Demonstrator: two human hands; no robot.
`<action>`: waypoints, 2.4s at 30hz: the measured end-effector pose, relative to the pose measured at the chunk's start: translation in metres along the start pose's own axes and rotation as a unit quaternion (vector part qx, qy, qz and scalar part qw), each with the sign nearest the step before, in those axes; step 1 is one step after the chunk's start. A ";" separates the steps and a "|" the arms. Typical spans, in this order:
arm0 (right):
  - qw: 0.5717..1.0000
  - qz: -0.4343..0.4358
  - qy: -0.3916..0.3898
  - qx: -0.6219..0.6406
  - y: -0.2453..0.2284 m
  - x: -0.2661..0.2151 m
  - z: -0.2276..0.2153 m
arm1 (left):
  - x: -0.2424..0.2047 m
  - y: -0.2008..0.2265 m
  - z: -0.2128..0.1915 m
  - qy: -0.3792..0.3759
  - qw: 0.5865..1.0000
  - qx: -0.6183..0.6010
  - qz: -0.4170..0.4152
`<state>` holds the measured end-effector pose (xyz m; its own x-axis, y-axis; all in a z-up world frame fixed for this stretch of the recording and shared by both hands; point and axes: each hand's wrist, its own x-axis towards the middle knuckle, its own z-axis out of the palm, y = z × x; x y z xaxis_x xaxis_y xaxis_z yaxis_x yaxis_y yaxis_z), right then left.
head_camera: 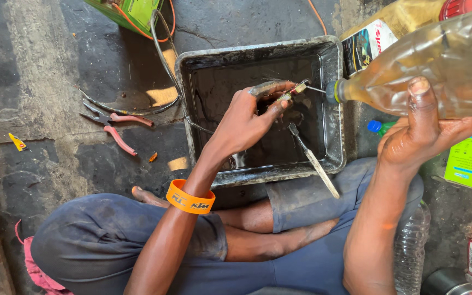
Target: The person scrubs a motor stator with a brush inside a black tray, then pours liquid from a plastic bottle onto the stator to rinse it. The person rotates the stator to treat different sections while seated on the floor.
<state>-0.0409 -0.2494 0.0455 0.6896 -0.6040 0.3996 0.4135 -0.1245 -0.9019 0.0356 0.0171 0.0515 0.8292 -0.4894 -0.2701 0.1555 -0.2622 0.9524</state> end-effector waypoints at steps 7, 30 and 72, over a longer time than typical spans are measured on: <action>0.998 0.035 -0.007 0.047 -0.007 -0.006 0.010 | 0.007 -0.022 0.005 -0.054 0.983 -0.168 0.040; 0.996 0.067 -0.051 -0.015 -0.008 -0.024 0.029 | 0.022 -0.060 0.011 -0.046 0.949 -0.313 0.015; 0.889 -0.097 -0.323 -0.309 0.054 -0.011 0.025 | -0.017 -0.030 0.011 0.052 0.975 -0.172 0.133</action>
<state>-0.0116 -0.2300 -0.0039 0.9210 0.0294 0.3884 0.2938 -0.7070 -0.6433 0.0109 0.0240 0.0256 0.9121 -0.4098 -0.0092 0.0841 0.1653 0.9826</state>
